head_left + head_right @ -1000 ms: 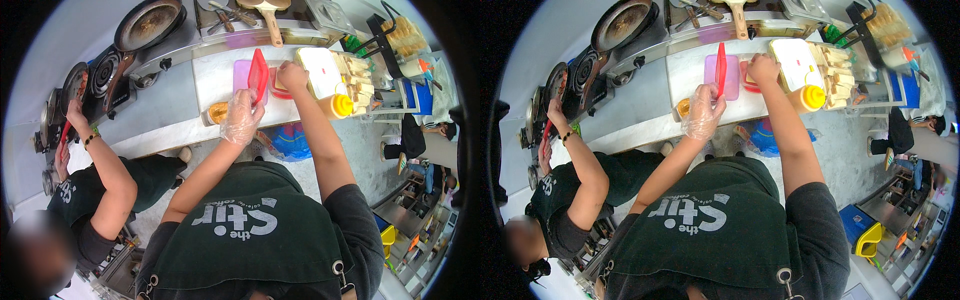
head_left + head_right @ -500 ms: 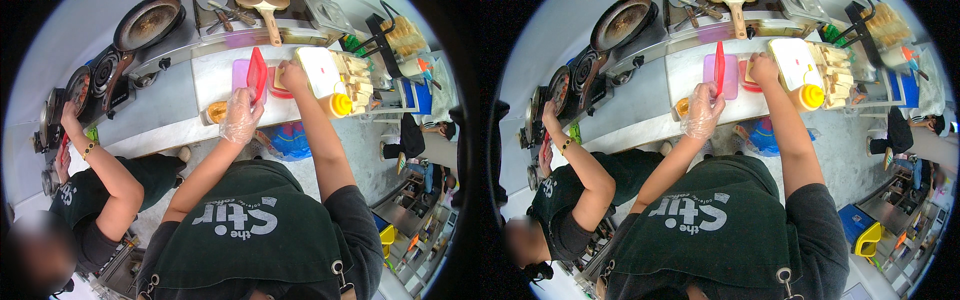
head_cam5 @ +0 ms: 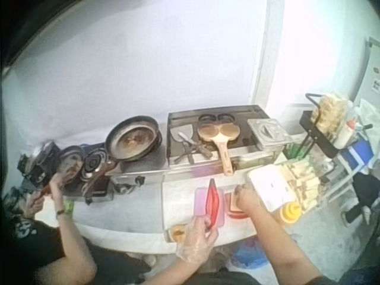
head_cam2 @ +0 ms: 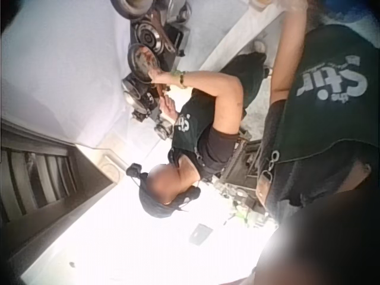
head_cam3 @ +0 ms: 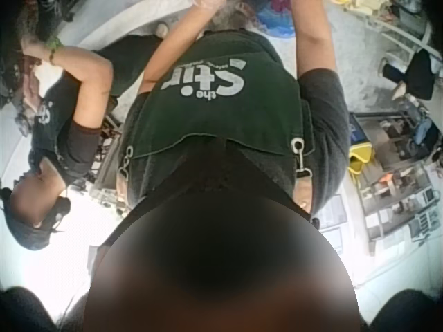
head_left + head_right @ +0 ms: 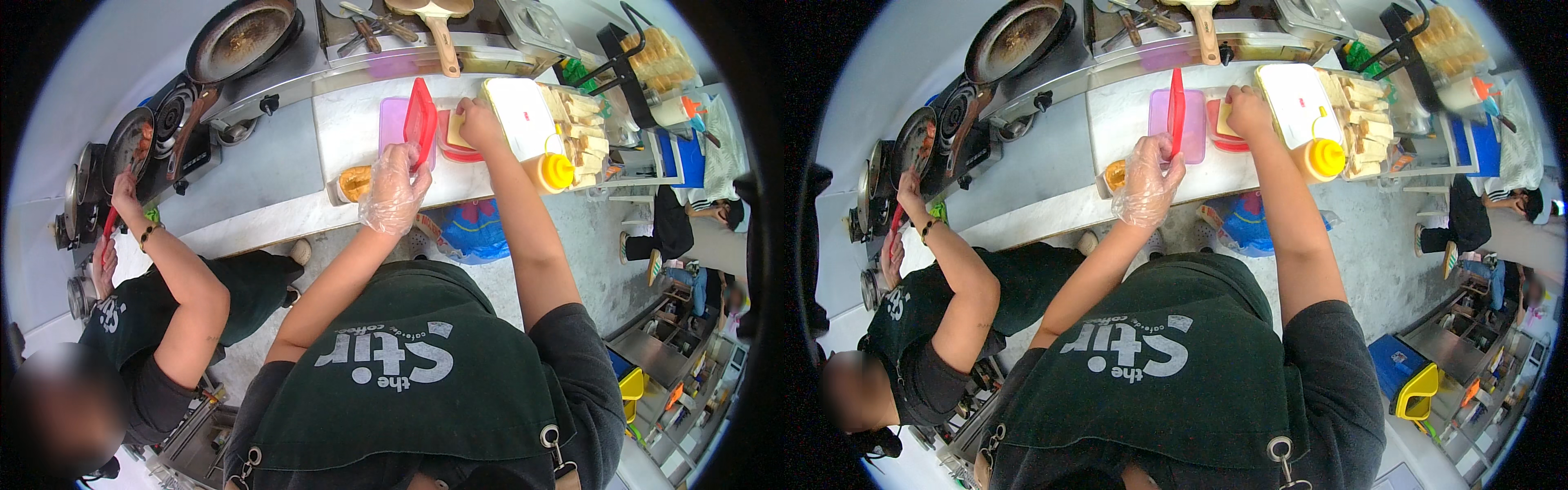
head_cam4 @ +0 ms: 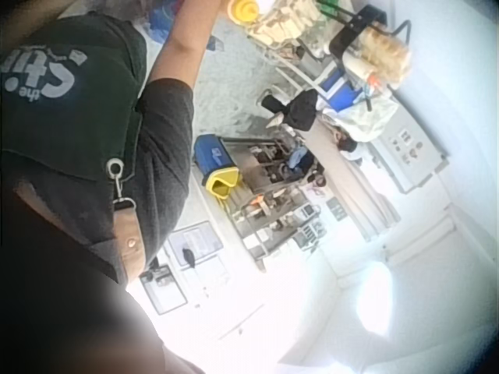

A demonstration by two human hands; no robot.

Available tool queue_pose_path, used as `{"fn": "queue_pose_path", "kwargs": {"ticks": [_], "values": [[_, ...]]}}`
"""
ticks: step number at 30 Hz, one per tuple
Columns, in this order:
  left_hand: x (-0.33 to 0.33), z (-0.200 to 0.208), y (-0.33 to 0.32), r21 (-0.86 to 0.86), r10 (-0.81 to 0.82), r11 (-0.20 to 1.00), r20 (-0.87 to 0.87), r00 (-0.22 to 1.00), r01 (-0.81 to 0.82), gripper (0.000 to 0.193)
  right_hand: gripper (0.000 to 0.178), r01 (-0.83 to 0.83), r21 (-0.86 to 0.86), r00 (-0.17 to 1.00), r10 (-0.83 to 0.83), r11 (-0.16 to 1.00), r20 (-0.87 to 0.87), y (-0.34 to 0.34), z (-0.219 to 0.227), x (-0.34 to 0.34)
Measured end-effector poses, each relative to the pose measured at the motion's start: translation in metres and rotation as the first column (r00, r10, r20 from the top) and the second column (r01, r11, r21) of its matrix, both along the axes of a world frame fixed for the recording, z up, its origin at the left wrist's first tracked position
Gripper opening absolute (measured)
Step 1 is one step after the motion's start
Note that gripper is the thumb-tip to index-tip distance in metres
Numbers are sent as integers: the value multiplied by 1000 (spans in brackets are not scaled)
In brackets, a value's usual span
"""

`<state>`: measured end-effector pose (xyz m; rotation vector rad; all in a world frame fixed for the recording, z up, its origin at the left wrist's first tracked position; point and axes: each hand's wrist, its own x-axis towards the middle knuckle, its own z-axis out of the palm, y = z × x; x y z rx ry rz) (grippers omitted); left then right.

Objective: The person spreads a yellow paste into a bread roll, adds cheese, cooked sausages, and sauces. The person uses a spoon, tongs, and squeeze bottles to assemble the food item on a counter.

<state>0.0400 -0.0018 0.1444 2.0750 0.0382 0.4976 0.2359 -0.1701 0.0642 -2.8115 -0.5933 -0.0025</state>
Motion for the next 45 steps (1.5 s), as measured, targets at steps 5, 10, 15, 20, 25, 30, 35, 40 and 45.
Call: {"fn": "queue_pose_path", "kwargs": {"ticks": [5,10,15,20,25,30,35,40,45], "values": [[-1,0,1,13,7,1000,19,1000,-7,22,23,-49,-43,998,48,998,-35,0,9,-1],[-1,0,0,-15,5,1000,9,1000,-5,20,22,-30,-178,995,12,984,-102,1,28,-4],[7,-15,1,-6,8,1000,21,1000,-8,20,17,-69,-248,996,79,966,30,-6,54,-33],[22,-30,-1,68,-6,998,20,1000,4,21,11,-53,41,971,42,998,233,-16,90,-108],[52,-43,-13,256,-90,963,18,996,82,24,8,133,274,978,-172,953,122,-42,149,-195],[86,-68,-50,572,-202,792,-83,976,212,24,16,213,479,977,-198,851,-83,-78,158,-244],[86,-73,-65,709,-183,668,-140,973,228,21,14,268,542,961,-260,796,-94,-91,150,-253],[51,-46,-41,503,-146,859,54,988,100,15,13,132,526,989,-150,840,-8,-70,168,-232],[-10,-13,45,266,202,934,153,967,-238,13,13,-125,571,991,125,811,39,-2,168,-189]]}}
